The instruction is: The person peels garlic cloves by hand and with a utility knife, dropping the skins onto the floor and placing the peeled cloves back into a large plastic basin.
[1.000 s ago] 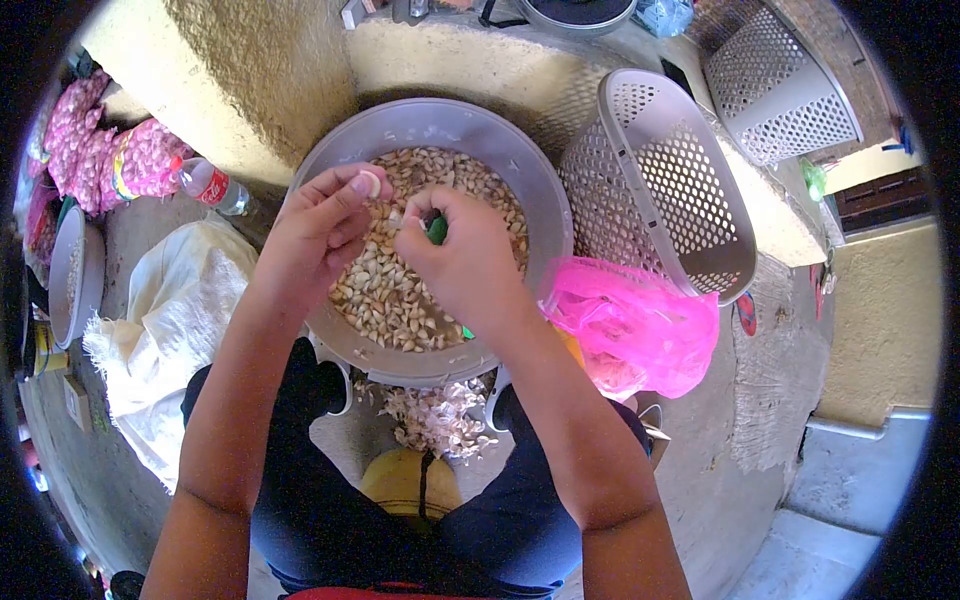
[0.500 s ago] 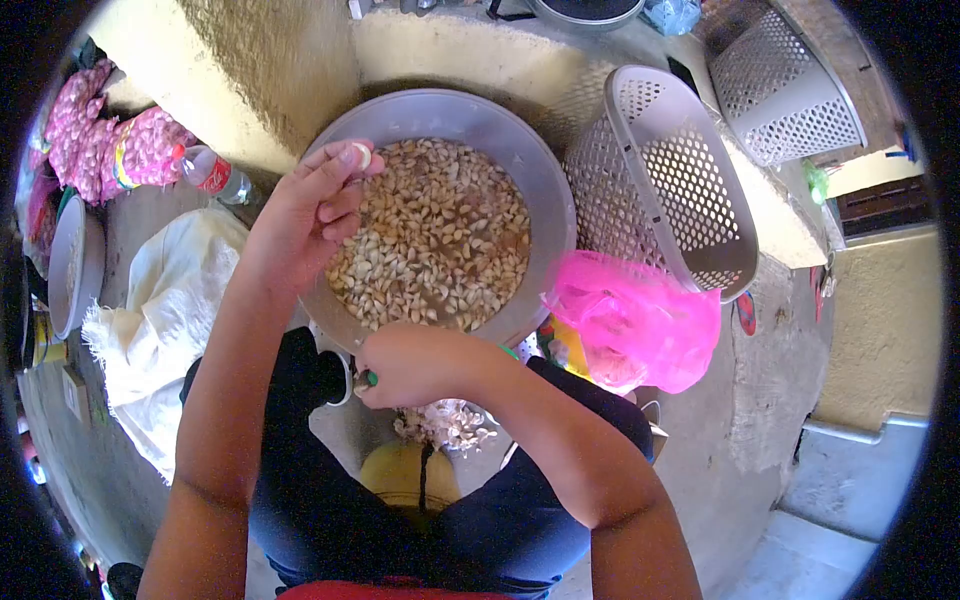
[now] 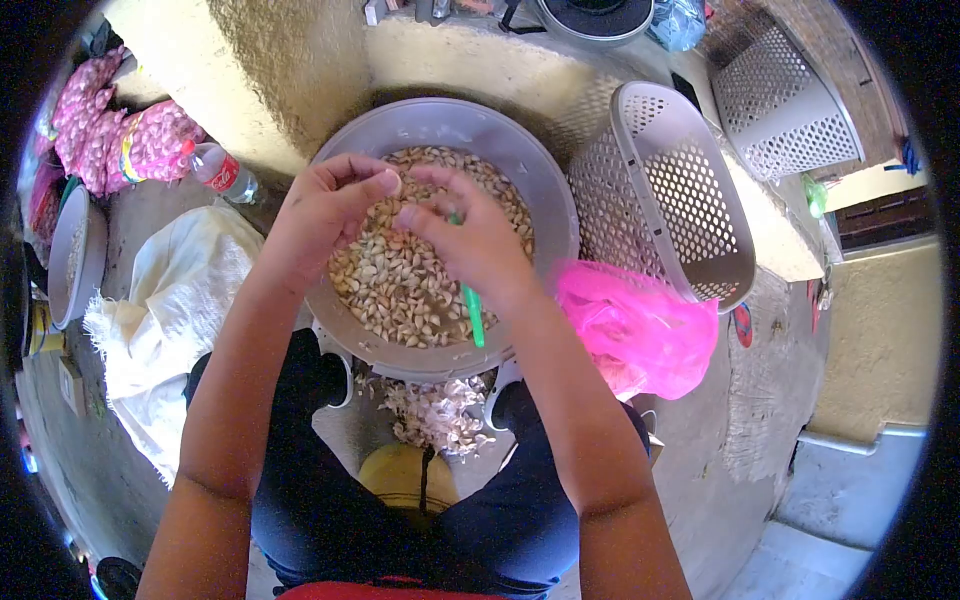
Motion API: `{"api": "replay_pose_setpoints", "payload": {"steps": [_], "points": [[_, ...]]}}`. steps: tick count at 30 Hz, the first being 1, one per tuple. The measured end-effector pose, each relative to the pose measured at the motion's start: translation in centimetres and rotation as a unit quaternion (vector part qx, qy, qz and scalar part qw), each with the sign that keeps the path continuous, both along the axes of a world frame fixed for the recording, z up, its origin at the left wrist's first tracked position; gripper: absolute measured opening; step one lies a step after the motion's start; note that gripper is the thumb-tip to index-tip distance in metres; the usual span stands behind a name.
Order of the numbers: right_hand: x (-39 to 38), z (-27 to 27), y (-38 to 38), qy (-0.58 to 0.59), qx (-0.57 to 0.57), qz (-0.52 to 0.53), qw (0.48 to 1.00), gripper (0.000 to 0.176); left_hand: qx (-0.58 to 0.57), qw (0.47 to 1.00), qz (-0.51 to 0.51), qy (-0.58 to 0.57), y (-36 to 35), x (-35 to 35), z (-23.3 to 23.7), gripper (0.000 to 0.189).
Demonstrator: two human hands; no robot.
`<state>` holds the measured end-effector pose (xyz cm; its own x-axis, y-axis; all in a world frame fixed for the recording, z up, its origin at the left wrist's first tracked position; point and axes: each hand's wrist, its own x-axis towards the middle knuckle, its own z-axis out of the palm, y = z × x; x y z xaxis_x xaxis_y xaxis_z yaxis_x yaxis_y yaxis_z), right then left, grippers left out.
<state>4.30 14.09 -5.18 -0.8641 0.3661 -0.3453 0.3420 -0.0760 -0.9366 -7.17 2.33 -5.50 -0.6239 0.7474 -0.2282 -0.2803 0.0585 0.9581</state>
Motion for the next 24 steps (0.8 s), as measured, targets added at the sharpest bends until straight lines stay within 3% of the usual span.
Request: {"api": "replay_pose_setpoints", "payload": {"steps": [2,5,11,14,17,18,20,23,24], "points": [[0.0,0.1,0.3,0.083,0.008,-0.026,0.996,0.032,-0.040,0.998,0.017,0.033,0.4,0.6,-0.2,0.016],[0.0,-1.7,0.2,0.179,0.272,0.017,0.945,0.031,0.003,1.000,-0.015,0.011,0.7,1.1,-1.1,0.016],[1.1,-0.5,0.4,0.062,0.371,0.053,0.925,0.028,-0.083,0.992,-0.093,-0.015,1.0,1.5,-1.9,0.015],[2.0,0.2,2.4,0.025,0.431,0.055,0.900,0.029,-0.021,0.986,-0.112,-0.120,1.3,2.1,-1.9,0.015],[3.6,2.9,6.6,-0.022,0.517,-0.157,0.841,0.034,0.040,0.954,-0.082,-0.286,1.3,1.6,-2.5,0.018],[4.4,3.6,8.3,-0.058,0.550,-0.237,0.799,0.035,0.052,0.949,-0.066,-0.305,1.3,1.7,-2.3,0.018],[6.8,2.6,11.8,-0.003,0.636,-0.324,0.700,0.037,0.077,0.935,-0.034,-0.343,1.3,1.8,-1.8,0.020],[6.8,2.5,11.4,-0.013,0.624,-0.311,0.716,0.032,0.111,0.925,-0.027,-0.363,1.7,1.9,-2.0,0.023],[6.2,2.7,10.2,-0.004,0.579,-0.263,0.772,0.028,0.128,0.917,-0.028,-0.376,1.7,2.0,-2.1,0.023]]}}
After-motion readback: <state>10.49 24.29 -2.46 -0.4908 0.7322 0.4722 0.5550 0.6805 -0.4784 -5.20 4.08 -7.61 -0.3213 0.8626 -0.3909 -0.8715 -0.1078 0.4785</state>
